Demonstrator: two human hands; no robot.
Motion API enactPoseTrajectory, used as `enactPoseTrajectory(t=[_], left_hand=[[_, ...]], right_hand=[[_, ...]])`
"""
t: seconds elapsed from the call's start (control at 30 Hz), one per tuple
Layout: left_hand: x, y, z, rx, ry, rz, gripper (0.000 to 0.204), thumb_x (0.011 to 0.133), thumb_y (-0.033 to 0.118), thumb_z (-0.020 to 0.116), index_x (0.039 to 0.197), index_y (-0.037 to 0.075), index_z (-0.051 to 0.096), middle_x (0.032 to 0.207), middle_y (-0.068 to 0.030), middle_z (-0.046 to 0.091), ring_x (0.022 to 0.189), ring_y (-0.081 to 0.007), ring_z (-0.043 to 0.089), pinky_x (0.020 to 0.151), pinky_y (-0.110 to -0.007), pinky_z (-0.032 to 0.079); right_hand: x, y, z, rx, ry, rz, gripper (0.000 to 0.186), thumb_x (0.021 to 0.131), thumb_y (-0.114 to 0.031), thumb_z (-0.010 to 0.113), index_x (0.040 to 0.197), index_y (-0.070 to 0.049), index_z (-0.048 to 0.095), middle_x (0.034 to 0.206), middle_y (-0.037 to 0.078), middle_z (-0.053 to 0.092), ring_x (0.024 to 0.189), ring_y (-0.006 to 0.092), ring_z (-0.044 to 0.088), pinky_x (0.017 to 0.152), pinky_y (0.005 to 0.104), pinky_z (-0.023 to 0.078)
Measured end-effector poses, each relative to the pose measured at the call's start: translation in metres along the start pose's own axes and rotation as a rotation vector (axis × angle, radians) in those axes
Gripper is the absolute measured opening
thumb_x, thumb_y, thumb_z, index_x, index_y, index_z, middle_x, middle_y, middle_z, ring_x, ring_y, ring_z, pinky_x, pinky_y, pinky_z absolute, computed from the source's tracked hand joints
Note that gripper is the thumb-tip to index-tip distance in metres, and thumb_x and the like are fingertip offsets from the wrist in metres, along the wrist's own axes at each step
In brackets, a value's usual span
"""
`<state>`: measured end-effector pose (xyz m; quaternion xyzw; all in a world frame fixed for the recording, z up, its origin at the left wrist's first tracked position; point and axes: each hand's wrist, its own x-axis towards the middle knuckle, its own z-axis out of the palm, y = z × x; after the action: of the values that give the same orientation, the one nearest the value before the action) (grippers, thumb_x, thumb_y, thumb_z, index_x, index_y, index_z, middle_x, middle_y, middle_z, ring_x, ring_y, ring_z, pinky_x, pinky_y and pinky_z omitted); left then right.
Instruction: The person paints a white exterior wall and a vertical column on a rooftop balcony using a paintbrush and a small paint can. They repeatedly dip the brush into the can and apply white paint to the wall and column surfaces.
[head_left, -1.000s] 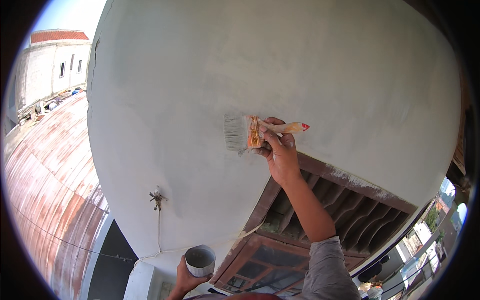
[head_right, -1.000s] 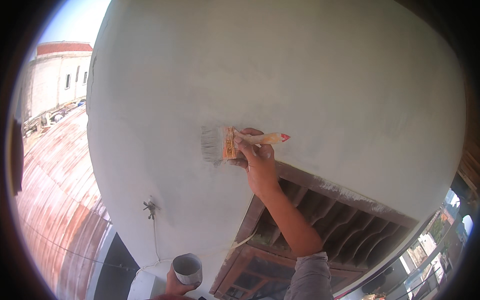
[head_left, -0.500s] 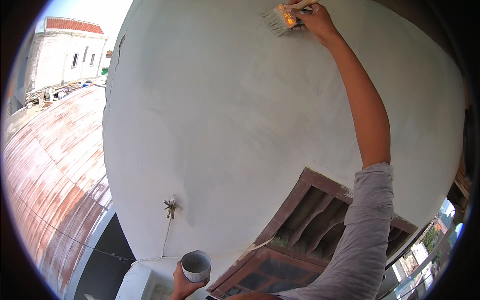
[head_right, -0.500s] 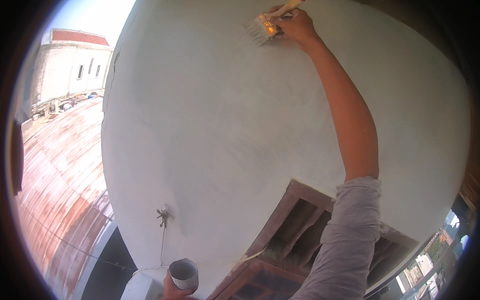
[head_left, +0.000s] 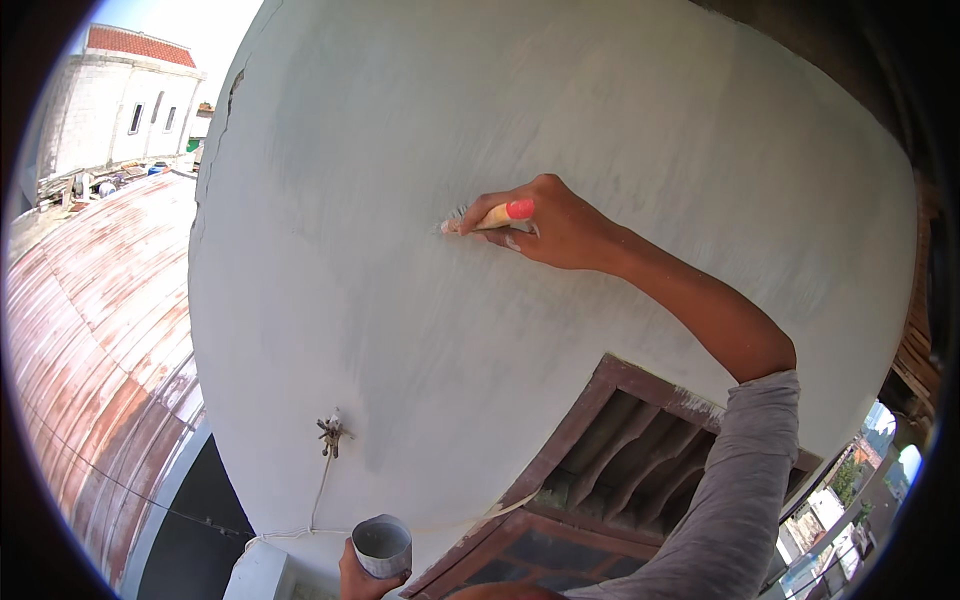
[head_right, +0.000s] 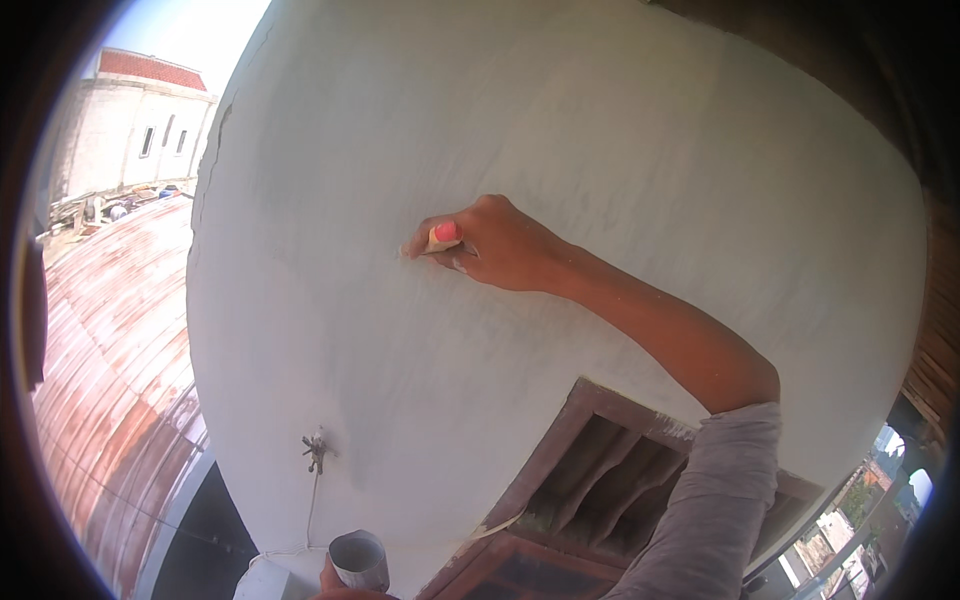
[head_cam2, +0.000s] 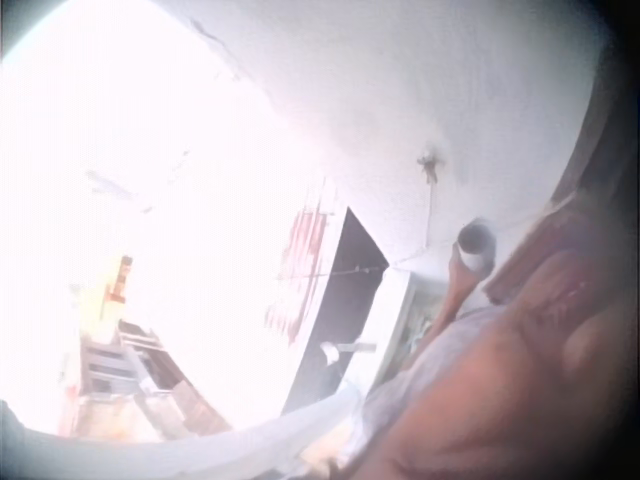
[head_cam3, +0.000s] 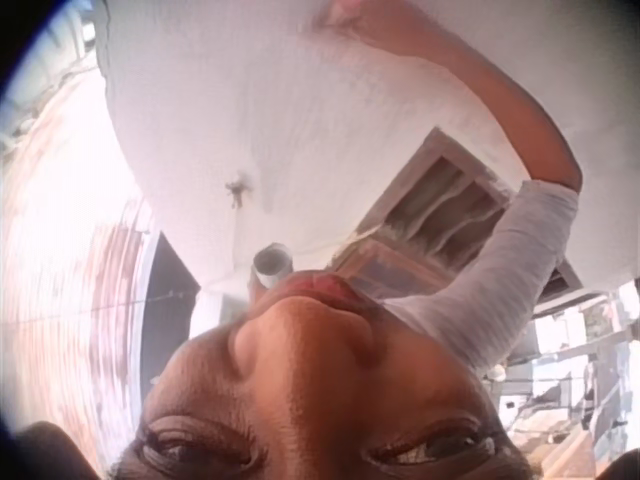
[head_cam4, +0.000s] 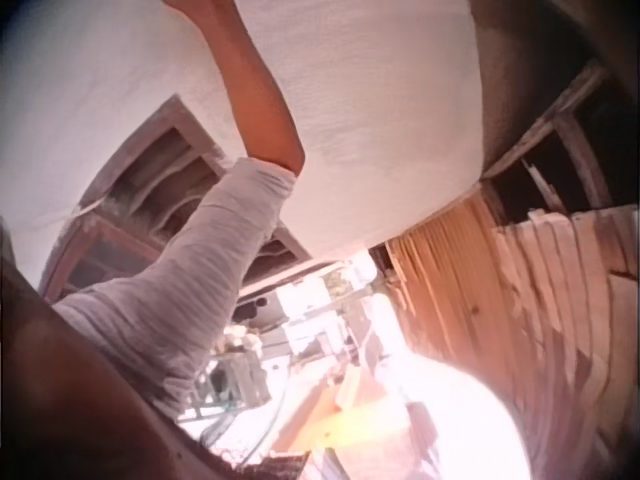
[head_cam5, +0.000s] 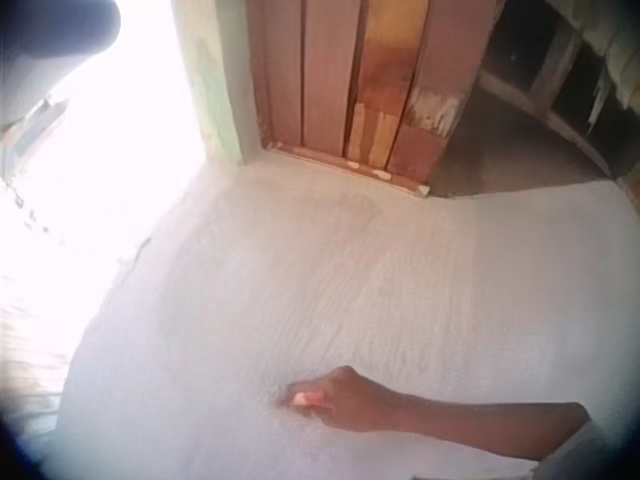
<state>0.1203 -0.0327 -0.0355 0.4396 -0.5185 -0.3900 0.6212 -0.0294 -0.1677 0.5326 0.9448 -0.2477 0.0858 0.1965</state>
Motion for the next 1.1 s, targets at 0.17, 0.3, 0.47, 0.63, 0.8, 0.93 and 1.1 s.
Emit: enactPoseTrajectory(t=[0.17, 0.3, 0.47, 0.63, 0.8, 0.93, 1.1], left_hand=[[0.003, 0.000, 0.005, -0.011, -0.023, 0.006, 0.089, 0.057, 0.026, 0.099, 0.130, 0.000, 0.054, 0.118, -0.0158, 0.073, 0.109, -0.0272, 0.072, 0.097, -0.041, 0.056], [0.004, 0.000, 0.009, -0.032, -0.037, 0.005, 0.089, 0.056, 0.026, 0.099, 0.129, 0.000, 0.054, 0.117, -0.0158, 0.073, 0.109, -0.0273, 0.072, 0.097, -0.041, 0.056], [0.002, -0.004, -0.009, 0.004, 0.004, 0.013, 0.089, 0.056, 0.025, 0.098, 0.129, 0.000, 0.054, 0.117, -0.0159, 0.073, 0.108, -0.0274, 0.072, 0.097, -0.042, 0.057], [0.007, -0.001, -0.019, 0.014, 0.028, -0.012, 0.086, 0.056, 0.024, 0.098, 0.126, -0.001, 0.054, 0.115, -0.0164, 0.072, 0.106, -0.0283, 0.072, 0.094, -0.042, 0.057], [0.007, -0.007, -0.018, -0.037, 0.013, 0.009, 0.086, 0.056, 0.024, 0.097, 0.127, -0.001, 0.054, 0.115, -0.0170, 0.071, 0.106, -0.0283, 0.071, 0.094, -0.042, 0.056], [0.004, -0.004, -0.017, -0.031, 0.017, 0.002, 0.087, 0.057, 0.023, 0.097, 0.129, -0.001, 0.054, 0.116, -0.0167, 0.071, 0.108, -0.0278, 0.070, 0.095, -0.042, 0.055], [0.003, -0.006, -0.019, -0.024, 0.056, -0.009, 0.087, 0.059, 0.023, 0.097, 0.131, 0.000, 0.053, 0.117, -0.0164, 0.071, 0.109, -0.0271, 0.069, 0.096, -0.042, 0.055]], right_hand=[[0.034, 0.097, -0.159, 0.067, 0.504, 0.312, 0.029, 0.094, -0.023, 0.076, 0.118, -0.006, 0.074, 0.116, 0.007, 0.074, 0.103, 0.0160, 0.072, 0.085, 0.0328, 0.060], [0.054, 0.130, -0.255, -0.660, 1.091, 0.158, 0.018, 0.092, 0.002, 0.065, 0.108, 0.000, 0.073, 0.101, 0.016, 0.078, 0.088, 0.0254, 0.074, 0.073, 0.0420, 0.056], [0.060, 0.085, -0.116, -0.876, 0.532, 0.024, 0.020, 0.088, 0.004, 0.064, 0.105, -0.007, 0.065, 0.103, 0.003, 0.077, 0.079, 0.0235, 0.072, 0.072, 0.0325, 0.058], [0.037, 0.016, 0.024, -0.162, 0.101, -0.141, 0.007, 0.092, -0.005, 0.068, 0.098, -0.008, 0.071, 0.101, 0.003, 0.077, 0.085, 0.0223, 0.072, 0.075, 0.0359, 0.057], [0.064, 0.073, -0.089, 0.054, 0.458, 0.243, 0.013, 0.098, -0.016, 0.072, 0.108, -0.008, 0.073, 0.106, 0.005, 0.076, 0.095, 0.0200, 0.073, 0.086, 0.0360, 0.059], [0.095, 0.118, -0.208, -0.260, 0.935, 0.204, 0.020, 0.096, -0.009, 0.074, 0.115, -0.003, 0.072, 0.109, 0.008, 0.076, 0.095, 0.0215, 0.073, 0.085, 0.0361, 0.060], [0.116, 0.066, -0.143, -0.718, 0.614, 0.324, 0.016, 0.098, -0.003, 0.069, 0.114, -0.003, 0.072, 0.110, 0.010, 0.075, 0.100, 0.0221, 0.073, 0.087, 0.0388, 0.060]])
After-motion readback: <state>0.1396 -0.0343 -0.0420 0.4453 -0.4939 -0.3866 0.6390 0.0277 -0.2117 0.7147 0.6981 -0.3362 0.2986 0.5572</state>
